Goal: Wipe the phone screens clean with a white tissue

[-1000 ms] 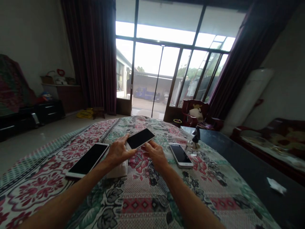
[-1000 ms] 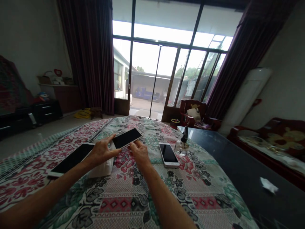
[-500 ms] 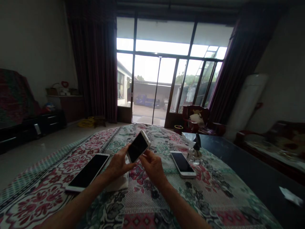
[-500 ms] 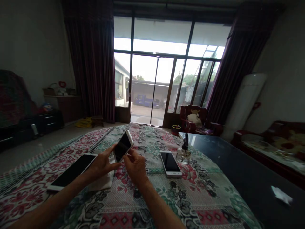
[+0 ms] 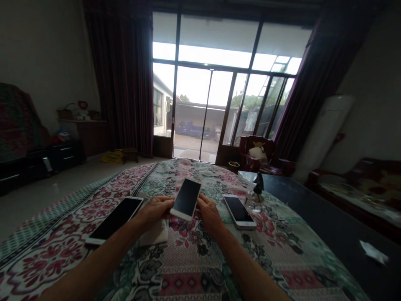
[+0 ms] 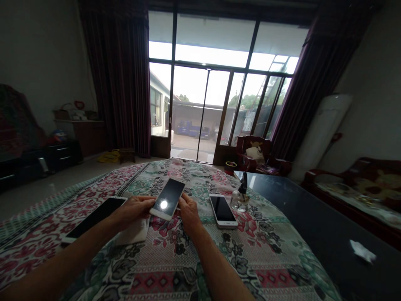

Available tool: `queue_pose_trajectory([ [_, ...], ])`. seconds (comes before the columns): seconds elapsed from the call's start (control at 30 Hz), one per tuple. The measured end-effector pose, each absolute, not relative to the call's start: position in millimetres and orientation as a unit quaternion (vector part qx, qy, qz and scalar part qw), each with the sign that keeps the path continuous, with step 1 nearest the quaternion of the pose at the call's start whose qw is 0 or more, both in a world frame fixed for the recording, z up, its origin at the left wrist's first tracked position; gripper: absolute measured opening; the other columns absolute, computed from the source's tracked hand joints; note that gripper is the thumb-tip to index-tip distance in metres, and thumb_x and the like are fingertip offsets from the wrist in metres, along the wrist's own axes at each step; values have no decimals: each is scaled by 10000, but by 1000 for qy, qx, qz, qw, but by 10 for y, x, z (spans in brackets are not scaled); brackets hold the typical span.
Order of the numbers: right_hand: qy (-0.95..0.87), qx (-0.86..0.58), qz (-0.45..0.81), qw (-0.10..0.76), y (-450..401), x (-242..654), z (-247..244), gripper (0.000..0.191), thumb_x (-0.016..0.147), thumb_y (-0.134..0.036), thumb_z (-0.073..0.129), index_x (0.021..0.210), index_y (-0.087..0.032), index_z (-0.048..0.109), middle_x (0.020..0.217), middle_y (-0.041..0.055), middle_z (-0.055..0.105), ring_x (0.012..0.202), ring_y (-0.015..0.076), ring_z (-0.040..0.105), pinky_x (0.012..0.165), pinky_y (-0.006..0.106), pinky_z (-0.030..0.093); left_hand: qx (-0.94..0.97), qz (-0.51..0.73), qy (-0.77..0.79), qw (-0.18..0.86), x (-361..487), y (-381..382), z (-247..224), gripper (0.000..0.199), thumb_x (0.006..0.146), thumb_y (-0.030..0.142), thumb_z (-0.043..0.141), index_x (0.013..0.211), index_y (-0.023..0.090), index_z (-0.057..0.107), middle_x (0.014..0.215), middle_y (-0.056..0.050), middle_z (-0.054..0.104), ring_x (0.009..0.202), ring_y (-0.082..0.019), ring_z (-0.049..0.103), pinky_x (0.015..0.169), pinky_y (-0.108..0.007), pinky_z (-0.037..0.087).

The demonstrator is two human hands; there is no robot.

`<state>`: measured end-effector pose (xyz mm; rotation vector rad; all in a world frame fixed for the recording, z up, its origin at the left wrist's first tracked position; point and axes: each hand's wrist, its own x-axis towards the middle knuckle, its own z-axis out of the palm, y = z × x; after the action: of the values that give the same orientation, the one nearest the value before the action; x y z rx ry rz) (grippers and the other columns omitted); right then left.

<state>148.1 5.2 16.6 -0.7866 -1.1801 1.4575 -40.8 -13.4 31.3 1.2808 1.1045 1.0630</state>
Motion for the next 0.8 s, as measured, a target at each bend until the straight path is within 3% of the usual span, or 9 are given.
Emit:
queue_pose_trajectory([
  [0.13, -488, -323, 616, 527, 80, 1469, 174, 316, 718, -408, 669, 975, -224, 673, 841, 1, 711, 761, 188, 670, 643, 279, 531, 454, 466, 436, 622, -350, -147, 325, 378, 565, 337, 848, 842, 103, 743, 649, -14, 639, 512, -69, 483, 478, -177, 365],
  [0.3, -468, -359, 571, 571, 78, 1490, 194, 361, 690, -431, 661, 968, -200, 662, 796, 4, 699, 723, 199, 668, 648, 309, 539, 405, 509, 462, 603, -239, -143, 288, 268, 615, 255, 803, 818, 94, 736, 633, -22, 650, 502, -73, 524, 481, -173, 415],
  [0.4, -525, -345, 566, 535, -35, 1589, 268, 376, 706, -390, 656, 1033, -204, 647, 929, 30, 711, 822, 219, 677, 699, 327, 546, 393, 515, 449, 615, -177, -161, 245, 223, 624, 231, 777, 798, 99, 731, 605, -6, 635, 467, -64, 501, 453, -165, 399],
  [0.57, -654, -318, 536, 428, -223, 1919, 303, 690, 632, -237, 741, 1279, -267, 505, 1053, 30, 702, 896, 230, 671, 789, 366, 546, 390, 506, 424, 642, 38, -227, 214, 121, 648, 208, 739, 704, 106, 703, 544, 14, 584, 436, -59, 464, 414, -161, 353],
  [0.7, -699, -378, 458, 398, -212, 2331, 247, 677, 649, -291, 753, 1287, -247, 531, 1156, 73, 678, 965, 269, 663, 791, 381, 547, 376, 486, 456, 643, 383, -198, 253, 61, 694, 160, 704, 734, 115, 709, 564, -3, 600, 470, -73, 500, 447, -175, 385],
  [0.8, -745, -457, 311, 372, -178, 2704, 262, 570, 692, -328, 731, 1244, -264, 604, 1119, 65, 697, 957, 270, 658, 834, 409, 525, 376, 480, 479, 631, 727, -101, 299, 46, 728, 123, 670, 685, 134, 681, 551, 7, 572, 475, -75, 500, 455, -180, 398],
])
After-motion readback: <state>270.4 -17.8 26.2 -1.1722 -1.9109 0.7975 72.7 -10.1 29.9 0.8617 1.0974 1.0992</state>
